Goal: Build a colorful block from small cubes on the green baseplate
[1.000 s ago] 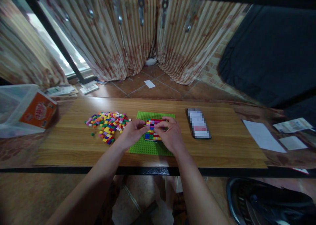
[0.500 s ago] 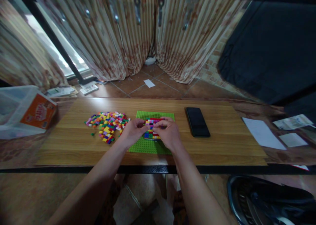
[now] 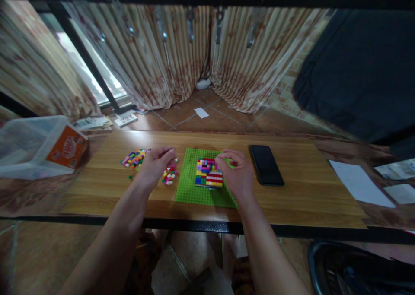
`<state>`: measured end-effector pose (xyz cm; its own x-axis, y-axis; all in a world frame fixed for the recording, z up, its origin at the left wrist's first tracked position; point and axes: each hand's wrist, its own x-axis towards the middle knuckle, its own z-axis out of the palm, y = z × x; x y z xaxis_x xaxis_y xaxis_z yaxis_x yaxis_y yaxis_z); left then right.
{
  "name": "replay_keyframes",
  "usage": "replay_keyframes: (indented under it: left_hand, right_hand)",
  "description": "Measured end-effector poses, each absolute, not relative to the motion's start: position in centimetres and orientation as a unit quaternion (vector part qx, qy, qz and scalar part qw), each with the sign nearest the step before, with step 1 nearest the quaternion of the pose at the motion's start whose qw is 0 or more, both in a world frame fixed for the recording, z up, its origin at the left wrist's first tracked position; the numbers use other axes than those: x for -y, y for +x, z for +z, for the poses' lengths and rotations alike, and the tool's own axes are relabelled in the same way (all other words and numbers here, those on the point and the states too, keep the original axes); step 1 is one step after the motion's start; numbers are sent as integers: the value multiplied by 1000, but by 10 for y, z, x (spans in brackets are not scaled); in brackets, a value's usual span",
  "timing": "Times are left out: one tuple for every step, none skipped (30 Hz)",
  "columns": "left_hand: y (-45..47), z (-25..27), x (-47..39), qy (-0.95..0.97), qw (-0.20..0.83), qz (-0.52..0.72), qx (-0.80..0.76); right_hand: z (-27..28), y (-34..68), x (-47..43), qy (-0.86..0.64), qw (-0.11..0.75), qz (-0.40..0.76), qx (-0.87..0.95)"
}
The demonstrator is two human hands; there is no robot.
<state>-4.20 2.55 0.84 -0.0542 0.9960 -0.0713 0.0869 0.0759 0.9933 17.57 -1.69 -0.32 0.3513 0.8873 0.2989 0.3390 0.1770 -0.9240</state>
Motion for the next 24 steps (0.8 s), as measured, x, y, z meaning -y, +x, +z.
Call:
replay_keyframes:
  left_hand:
    - [-46, 11, -27, 480, 477, 489, -551]
    - [-49, 14, -27, 470, 471, 503, -551]
    - [-52, 16, -28, 461, 465, 517, -551]
    - [-55, 17, -28, 450, 459, 529, -554]
    - [-58, 19, -28, 439, 454, 542, -555]
    - [-61, 20, -28, 426, 450, 556, -554]
    - [-64, 22, -28, 413, 448, 571, -550]
    - [-68, 23, -28, 399, 448, 586, -544]
    - [-72, 24, -28, 382, 448, 603, -539]
    - [-76, 26, -28, 364, 447, 619, -534]
    - [-80, 27, -28, 345, 446, 634, -529]
    - [-84, 28, -27, 328, 444, 647, -525]
    - [-87, 29, -26, 315, 443, 658, -521]
    - [-91, 30, -26, 304, 442, 667, -517]
    - [-94, 31, -25, 296, 443, 673, -513]
    - [-96, 32, -24, 290, 446, 677, -508]
    - [-98, 33, -23, 286, 448, 681, -504]
    - [-100, 34, -22, 282, 451, 683, -501]
    - [-102, 34, -21, 280, 454, 683, -499]
    - [-103, 35, -20, 278, 457, 683, -498]
    - [-105, 35, -19, 276, 459, 682, -498]
    - [-106, 36, -18, 274, 460, 682, -498]
    - [-107, 36, -17, 272, 461, 683, -497]
    - [-109, 37, -17, 270, 462, 684, -495]
  right_hand:
    - [0, 173, 18, -591, 583, 233, 506]
    - [3, 169, 20, -586, 594, 226, 502]
    - [6, 163, 22, -582, 597, 222, 506]
    - [9, 156, 24, -576, 590, 220, 520]
    - [10, 149, 27, -568, 577, 223, 542]
    - [11, 141, 31, -557, 559, 230, 570]
    - [11, 132, 34, -544, 536, 237, 601]
    - [10, 123, 37, -531, 513, 242, 630]
    - [9, 115, 39, -518, 490, 245, 657]
    - [6, 107, 41, -508, 468, 246, 680]
    - [3, 99, 43, -500, 448, 248, 699]
    - [0, 92, 44, -495, 429, 250, 713]
    - [-4, 85, 44, -490, 412, 252, 726]
    - [-8, 79, 44, -486, 396, 252, 737]
    - [-12, 73, 43, -481, 380, 251, 749]
    - [-17, 68, 43, -477, 366, 247, 760]
    - [-21, 63, 42, -476, 354, 239, 769]
    - [-25, 58, 41, -479, 343, 229, 775]
    - [-29, 53, 41, -483, 333, 216, 780]
    - [-32, 48, 40, -487, 324, 204, 785]
    - [-34, 43, 40, -489, 317, 193, 789]
    - [-36, 38, 40, -490, 310, 182, 794]
    - [-38, 32, 39, -489, 303, 173, 799]
    - [-39, 28, 39, -490, 297, 164, 803]
